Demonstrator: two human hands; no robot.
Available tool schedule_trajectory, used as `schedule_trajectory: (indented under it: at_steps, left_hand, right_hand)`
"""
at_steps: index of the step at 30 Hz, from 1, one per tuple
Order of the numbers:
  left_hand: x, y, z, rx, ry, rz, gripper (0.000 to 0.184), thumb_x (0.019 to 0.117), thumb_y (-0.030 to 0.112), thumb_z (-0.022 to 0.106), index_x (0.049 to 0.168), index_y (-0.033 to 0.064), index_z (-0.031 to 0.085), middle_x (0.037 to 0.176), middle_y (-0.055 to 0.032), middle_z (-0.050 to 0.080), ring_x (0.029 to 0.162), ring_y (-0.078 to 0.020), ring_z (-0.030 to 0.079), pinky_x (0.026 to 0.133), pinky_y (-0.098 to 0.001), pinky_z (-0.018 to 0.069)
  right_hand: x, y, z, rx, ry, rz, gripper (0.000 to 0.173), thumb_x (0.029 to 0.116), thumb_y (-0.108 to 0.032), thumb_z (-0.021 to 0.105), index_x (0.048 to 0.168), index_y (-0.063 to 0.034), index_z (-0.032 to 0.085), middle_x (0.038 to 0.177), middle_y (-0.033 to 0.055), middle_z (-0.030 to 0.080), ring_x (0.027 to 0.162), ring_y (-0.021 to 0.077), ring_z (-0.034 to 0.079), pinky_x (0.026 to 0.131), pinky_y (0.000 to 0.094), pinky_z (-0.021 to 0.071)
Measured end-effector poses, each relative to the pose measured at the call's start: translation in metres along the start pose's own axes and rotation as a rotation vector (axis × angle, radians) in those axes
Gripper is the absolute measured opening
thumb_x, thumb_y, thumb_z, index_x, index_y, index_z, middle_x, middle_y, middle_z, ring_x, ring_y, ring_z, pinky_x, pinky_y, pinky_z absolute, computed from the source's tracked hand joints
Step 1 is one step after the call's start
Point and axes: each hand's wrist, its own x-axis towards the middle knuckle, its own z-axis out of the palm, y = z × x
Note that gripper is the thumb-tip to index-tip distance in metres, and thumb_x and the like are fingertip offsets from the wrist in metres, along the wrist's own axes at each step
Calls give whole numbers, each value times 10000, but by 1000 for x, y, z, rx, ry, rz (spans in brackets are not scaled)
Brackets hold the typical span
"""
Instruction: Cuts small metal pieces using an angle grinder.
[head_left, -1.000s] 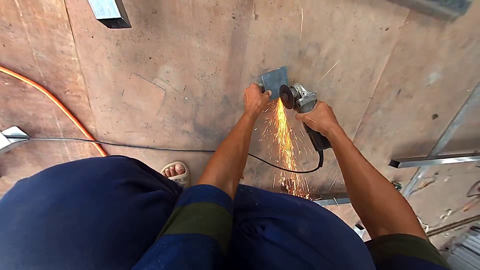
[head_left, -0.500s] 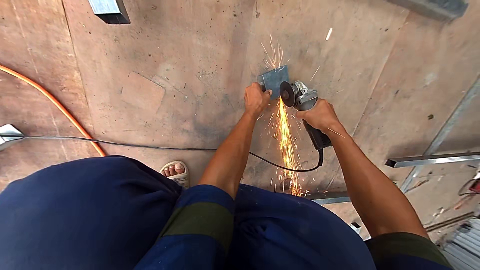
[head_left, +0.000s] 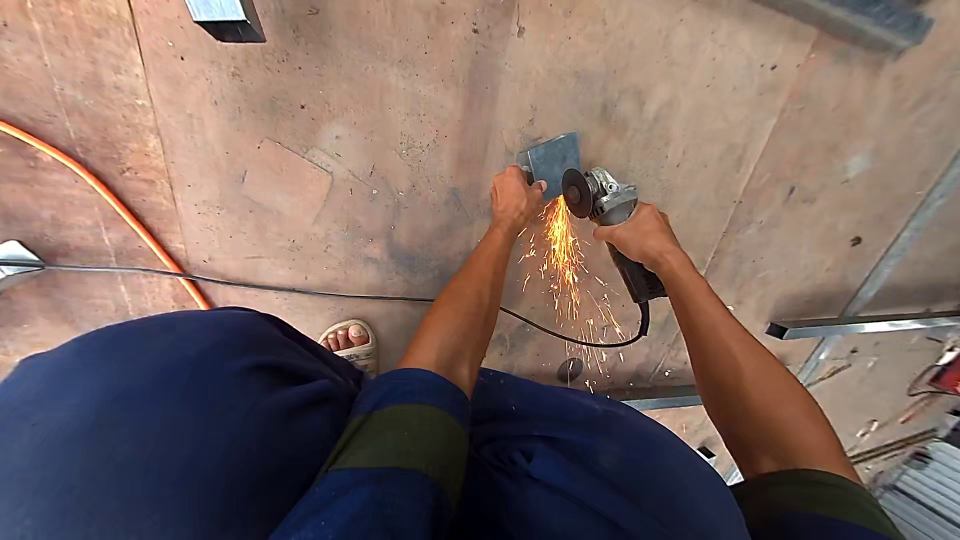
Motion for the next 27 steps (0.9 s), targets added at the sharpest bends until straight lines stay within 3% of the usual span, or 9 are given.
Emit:
schedule_trajectory:
  at_steps: [20,27]
  left_hand:
    - [-1,-1,0,-5,17,11,297,926,351,717,901,56,728,911,-124,732,925,-290,720,827,-541,574]
    - [0,-1,1,-7,13,-3,320,932,361,715,954,41,724,955,-141,728,960,-301,716,853,-538,574]
  right_hand:
    - [6,-9,-5,18,13,-6,614,719,-449,867,1115,-25,666,1006,248,686,966,441,668,806,704,502]
    - [5,-7,-5,10,17,-23,608,728,-444,870,1116,-23,666,1003,245,691,962,446,672,806,707,505]
